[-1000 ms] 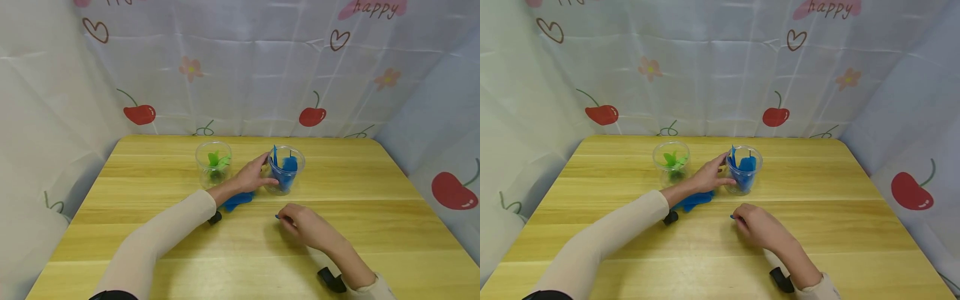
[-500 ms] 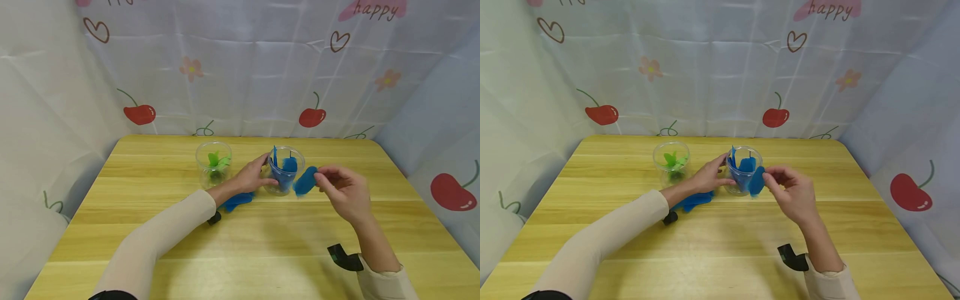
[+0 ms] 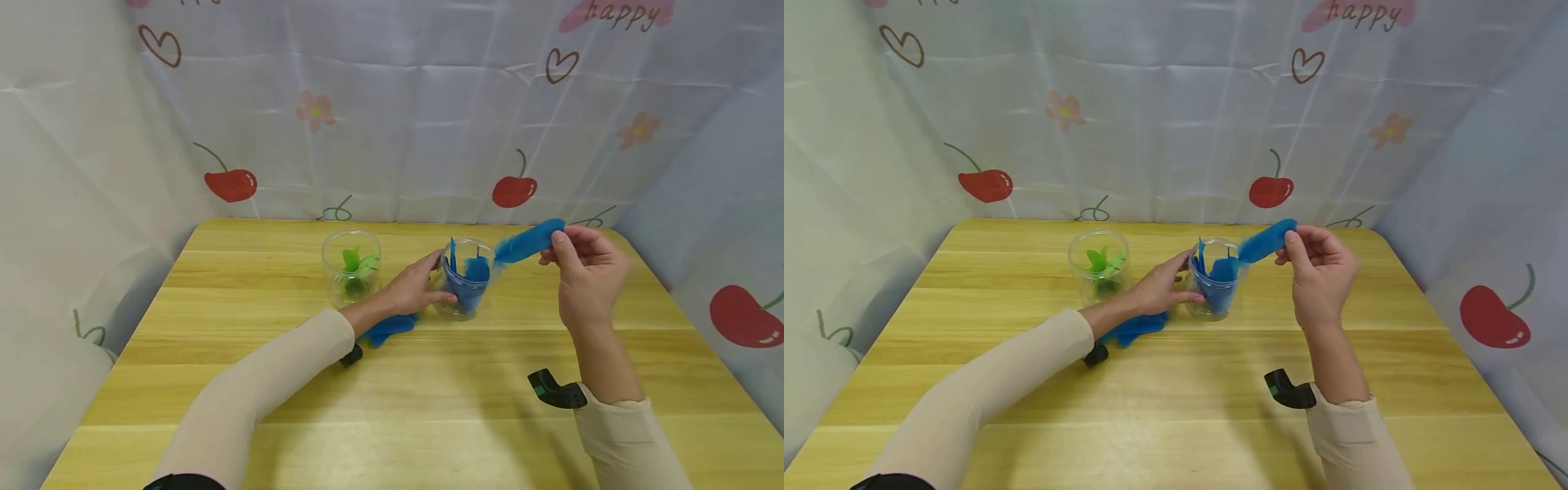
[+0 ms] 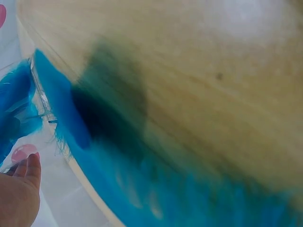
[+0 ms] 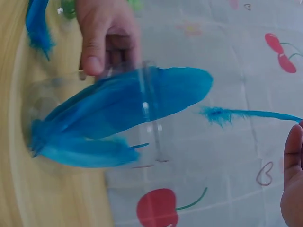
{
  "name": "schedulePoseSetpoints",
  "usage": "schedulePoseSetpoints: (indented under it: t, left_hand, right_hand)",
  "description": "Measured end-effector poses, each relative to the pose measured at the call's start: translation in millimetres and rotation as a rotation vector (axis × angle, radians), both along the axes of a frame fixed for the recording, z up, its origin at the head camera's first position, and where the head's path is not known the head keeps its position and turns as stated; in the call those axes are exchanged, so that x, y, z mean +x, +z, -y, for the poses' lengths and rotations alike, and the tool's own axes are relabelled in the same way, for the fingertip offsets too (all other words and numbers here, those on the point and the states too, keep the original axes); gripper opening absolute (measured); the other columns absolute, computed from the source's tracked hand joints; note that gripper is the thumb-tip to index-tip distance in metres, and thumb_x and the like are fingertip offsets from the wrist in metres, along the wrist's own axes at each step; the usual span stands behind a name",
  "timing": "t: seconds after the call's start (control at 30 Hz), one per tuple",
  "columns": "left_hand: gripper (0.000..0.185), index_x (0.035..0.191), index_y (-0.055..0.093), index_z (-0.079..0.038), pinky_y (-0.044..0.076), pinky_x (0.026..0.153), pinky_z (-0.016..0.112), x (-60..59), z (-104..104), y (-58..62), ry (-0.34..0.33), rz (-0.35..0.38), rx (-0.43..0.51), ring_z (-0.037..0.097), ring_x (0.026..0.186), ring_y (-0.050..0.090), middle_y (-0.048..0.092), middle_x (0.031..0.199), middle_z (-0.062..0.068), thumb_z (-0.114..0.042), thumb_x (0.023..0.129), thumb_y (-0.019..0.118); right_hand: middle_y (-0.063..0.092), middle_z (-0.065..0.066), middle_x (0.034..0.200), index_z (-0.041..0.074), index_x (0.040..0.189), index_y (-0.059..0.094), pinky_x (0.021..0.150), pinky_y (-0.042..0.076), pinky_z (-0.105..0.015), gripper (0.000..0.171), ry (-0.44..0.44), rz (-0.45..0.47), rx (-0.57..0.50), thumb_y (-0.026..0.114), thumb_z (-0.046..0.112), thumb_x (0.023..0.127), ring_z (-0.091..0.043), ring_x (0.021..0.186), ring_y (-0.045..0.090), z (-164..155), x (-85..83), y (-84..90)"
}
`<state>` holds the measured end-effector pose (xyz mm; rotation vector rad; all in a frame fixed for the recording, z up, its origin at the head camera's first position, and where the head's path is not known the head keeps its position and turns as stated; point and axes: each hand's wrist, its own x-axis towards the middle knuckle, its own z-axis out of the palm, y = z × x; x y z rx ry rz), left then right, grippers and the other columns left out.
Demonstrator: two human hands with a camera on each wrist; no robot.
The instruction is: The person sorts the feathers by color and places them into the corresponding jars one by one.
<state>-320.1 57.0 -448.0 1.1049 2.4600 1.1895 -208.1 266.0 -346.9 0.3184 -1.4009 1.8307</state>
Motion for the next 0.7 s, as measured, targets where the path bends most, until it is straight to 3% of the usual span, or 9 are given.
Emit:
schedulePoseSetpoints:
  t: [0.37,0.7]
  left_hand:
    - [0.090,0.157,0.021,-0.015,0.034,0.112,0.038,1.8,-2,3.3,0.009,0.003,-0.029,0.022,0.138,0.041,0.041,0.153,0.006,-0.039,0.088,0.073]
    - [0.092,0.157,0.021,-0.014,0.035,0.112,0.038,1.7,0,3.7,0.010,-0.006,-0.041,0.023,0.138,0.041,0.042,0.153,0.006,-0.039,0.087,0.074]
  right_hand:
    - [0.069,-0.006,0.077,-0.016,0.095,0.067,0.060,0.056,-0.020,0.012,-0.076,0.267,0.174,0.068,-0.005,0.090,-0.014,0.061,0.066,-4,-11.6,-35.3]
    - [0.069,0.005,0.079,-0.012,0.100,0.068,0.063,0.055,-0.018,0.019,-0.114,0.440,0.439,0.070,0.005,0.092,-0.012,0.065,0.065,2,-4.8,-42.1]
